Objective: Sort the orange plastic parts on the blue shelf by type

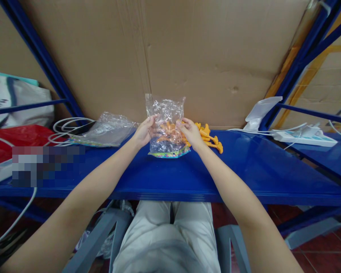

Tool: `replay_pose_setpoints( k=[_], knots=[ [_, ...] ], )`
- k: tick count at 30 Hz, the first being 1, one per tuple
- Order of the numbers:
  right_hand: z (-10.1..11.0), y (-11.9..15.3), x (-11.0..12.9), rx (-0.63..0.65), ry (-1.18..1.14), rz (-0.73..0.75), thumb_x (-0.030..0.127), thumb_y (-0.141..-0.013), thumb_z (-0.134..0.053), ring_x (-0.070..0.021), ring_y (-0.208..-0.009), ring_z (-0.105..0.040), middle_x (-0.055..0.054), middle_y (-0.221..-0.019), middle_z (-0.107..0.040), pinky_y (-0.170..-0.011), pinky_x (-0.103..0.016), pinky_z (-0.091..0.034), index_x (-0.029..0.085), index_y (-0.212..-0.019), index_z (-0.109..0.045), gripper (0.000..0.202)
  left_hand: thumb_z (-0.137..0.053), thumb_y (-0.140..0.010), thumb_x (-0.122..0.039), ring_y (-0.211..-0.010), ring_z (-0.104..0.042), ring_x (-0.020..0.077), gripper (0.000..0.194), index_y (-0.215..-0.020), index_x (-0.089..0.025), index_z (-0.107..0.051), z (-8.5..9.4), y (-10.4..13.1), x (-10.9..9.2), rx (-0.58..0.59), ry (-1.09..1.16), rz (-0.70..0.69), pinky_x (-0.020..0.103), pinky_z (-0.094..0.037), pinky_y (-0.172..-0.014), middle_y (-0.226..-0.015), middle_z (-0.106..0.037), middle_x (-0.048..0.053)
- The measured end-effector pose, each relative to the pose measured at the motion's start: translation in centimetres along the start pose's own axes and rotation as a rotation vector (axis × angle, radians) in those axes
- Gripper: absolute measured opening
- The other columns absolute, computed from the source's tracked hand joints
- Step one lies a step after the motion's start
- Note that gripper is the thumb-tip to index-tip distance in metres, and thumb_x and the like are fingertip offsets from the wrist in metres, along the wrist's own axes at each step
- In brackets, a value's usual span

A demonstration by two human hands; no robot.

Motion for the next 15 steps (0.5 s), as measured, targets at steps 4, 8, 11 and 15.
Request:
replay_pose_setpoints(
  k=[4, 8, 11, 15],
  knots=[
    [0.9, -0.3, -0.1, -0.107, -0.072, 0.007, 0.04, -0.068, -0.088, -0.0185, -0.105, -0.069, -0.002, -0.102, -0.074, -0.1, -0.037, -0.055, 0.026, -0.098, -0.069, 0.039, -0.047, -0.104, -0.037, -0.073, -0.074, 0.0163, 0.039, -0.14, -0.024, -0.054, -0.4, -0.1, 0.3, 0.034, -0.004, 0.004, 0.028, -0.061, -0.066, -0.117, -0.075, 0.01],
    [0.8, 0.0, 0.1, -0.093, -0.164, -0.075, 0.035, -0.07, -0.087, -0.0144, -0.087, -0.069, 0.002, -0.085, -0.073, -0.083, -0.028, -0.058, 0.023, -0.083, -0.068, 0.025, -0.049, -0.103, -0.042, -0.073, -0.074, 0.0163, 0.041, -0.139, -0.025, -0.055, -0.5, -0.2, 0.5, 0.041, -0.022, 0.011, 0.03, -0.061, -0.068, -0.113, -0.076, 0.009],
    [0.6, 0.4, 0.4, -0.084, -0.185, -0.122, 0.03, -0.073, -0.085, -0.0115, -0.069, -0.065, 0.004, -0.07, -0.068, -0.068, -0.024, -0.057, 0.021, -0.073, -0.066, 0.021, -0.047, -0.103, -0.043, -0.072, -0.073, 0.0161, 0.041, -0.139, -0.025, -0.055, -0.5, -0.2, 0.6, 0.021, -0.044, 0.011, 0.029, -0.061, -0.068, -0.109, -0.076, 0.008],
    [0.9, 0.7, 0.7, -0.143, -0.174, -0.123, 0.024, -0.074, -0.083, -0.0108, -0.063, -0.063, 0.005, -0.064, -0.065, -0.061, -0.023, -0.054, 0.021, -0.07, -0.065, 0.019, -0.041, -0.105, -0.042, -0.07, -0.073, 0.0168, 0.042, -0.139, -0.022, -0.055, -0.1, -0.3, 0.9, -0.04, -0.08, 0.03, 0.029, -0.059, -0.064, -0.105, -0.077, 0.008]
  ],
)
Point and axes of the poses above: each hand's wrist, its own y-axis away from the middle knuckle, its own z-axis out of the back of the hand, x = y × z, the point moved 8 cm from there along -y, towards the middle knuckle
